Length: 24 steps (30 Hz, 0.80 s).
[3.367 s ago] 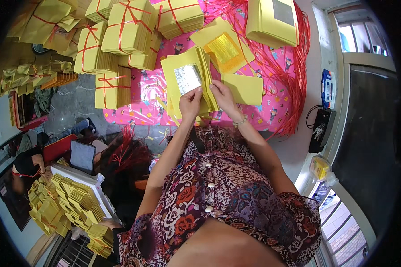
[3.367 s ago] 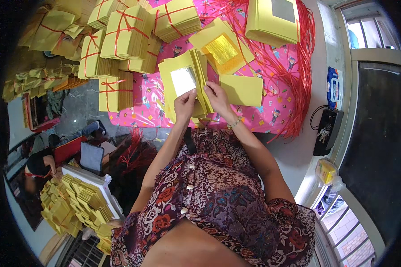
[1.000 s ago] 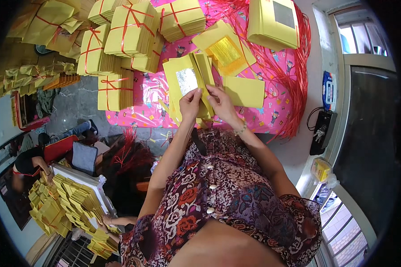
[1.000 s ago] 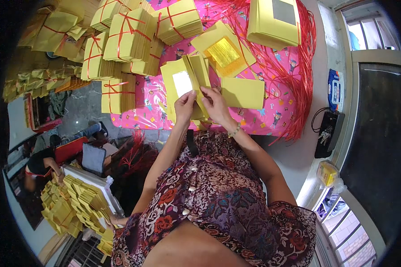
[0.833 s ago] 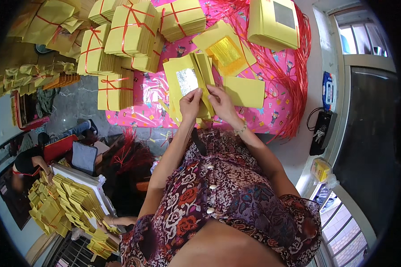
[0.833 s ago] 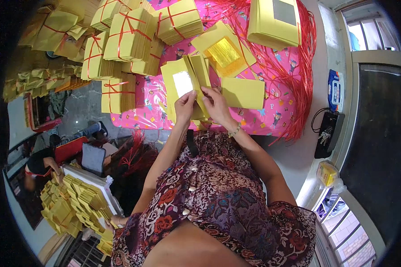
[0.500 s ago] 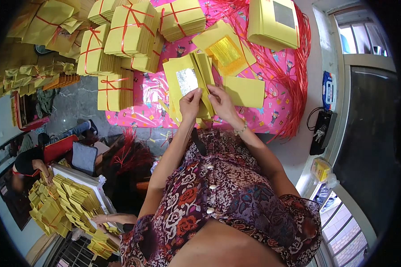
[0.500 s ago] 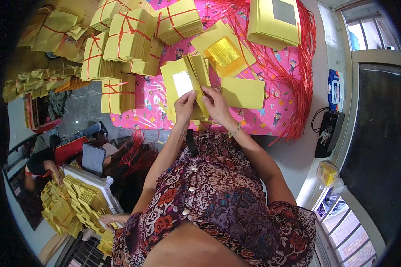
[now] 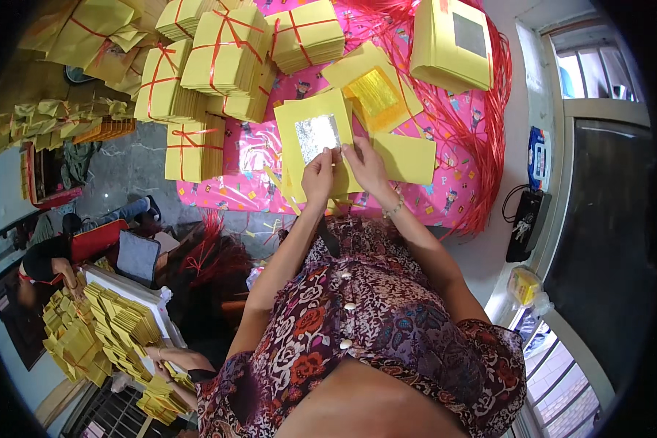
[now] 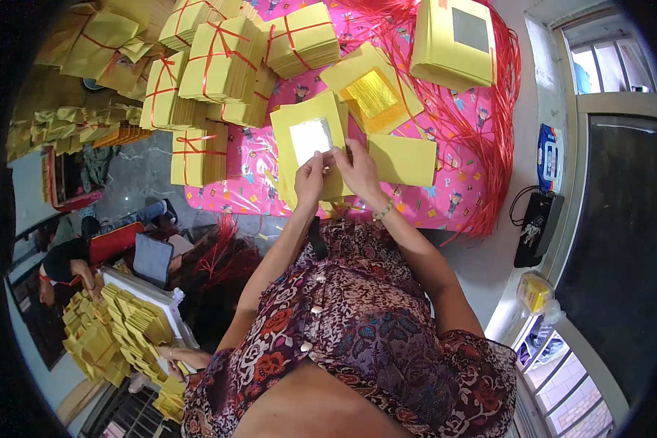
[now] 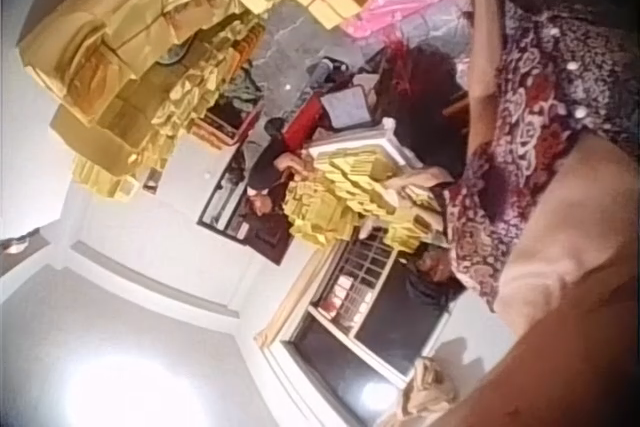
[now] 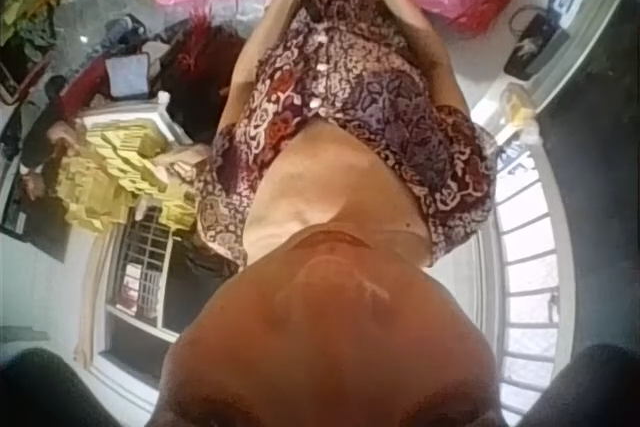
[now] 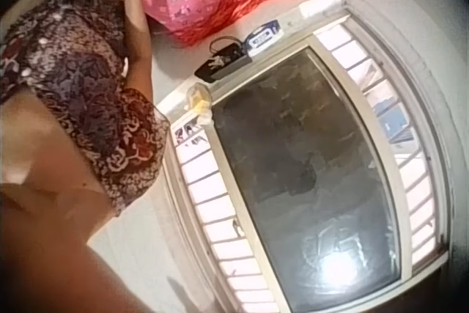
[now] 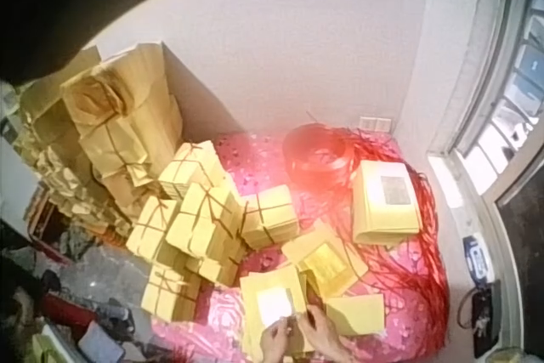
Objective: Inspecting and sorting bundles of yellow paper with silver foil inserts.
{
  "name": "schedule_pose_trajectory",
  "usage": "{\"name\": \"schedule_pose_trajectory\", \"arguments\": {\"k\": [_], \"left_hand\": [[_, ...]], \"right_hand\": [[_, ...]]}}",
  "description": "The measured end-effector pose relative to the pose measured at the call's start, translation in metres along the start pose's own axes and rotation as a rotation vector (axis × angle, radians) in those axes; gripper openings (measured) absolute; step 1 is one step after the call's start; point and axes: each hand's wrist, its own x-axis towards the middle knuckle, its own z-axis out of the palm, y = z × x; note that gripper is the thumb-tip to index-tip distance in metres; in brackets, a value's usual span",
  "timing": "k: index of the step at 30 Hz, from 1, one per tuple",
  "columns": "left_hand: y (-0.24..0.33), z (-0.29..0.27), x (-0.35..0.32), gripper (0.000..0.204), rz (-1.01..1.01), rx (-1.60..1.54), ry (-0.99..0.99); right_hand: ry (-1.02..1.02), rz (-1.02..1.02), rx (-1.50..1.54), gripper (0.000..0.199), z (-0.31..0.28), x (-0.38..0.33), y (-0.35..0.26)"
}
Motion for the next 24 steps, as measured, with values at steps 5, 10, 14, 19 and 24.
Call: {"name": "schedule_pose_trajectory", "arguments": {"k": [5, 10, 14, 19, 24], "left_hand": [[0.001, -0.008, -0.001, 0.025, 0.052, -0.095, -0.144], [0.028, -0.049, -0.020, 0.024, 0.300, 0.076, -0.105], [0.047, -0.098, -0.024, 0.043, 0.659, 0.667, 0.056], [0.047, -0.103, -0.025, 0.048, 0.832, 0.798, 0.031], [0.041, -0.104, 0.000, 0.031, 0.806, 0.657, -0.169]], "right_hand": [[-0.010, 0.037, -0.042, 0.025, 0.002, 0.009, 0.011], [-0.082, 0.089, 0.058, 0.022, -0.007, 0.020, 0.028], [-0.243, 0.185, 0.387, 0.020, -0.023, 0.018, 0.019], [-0.370, 0.296, 0.542, 0.023, -0.028, 0.007, 0.018], [-0.241, 0.193, 0.415, 0.023, -0.021, -0.001, 0.028]]}}
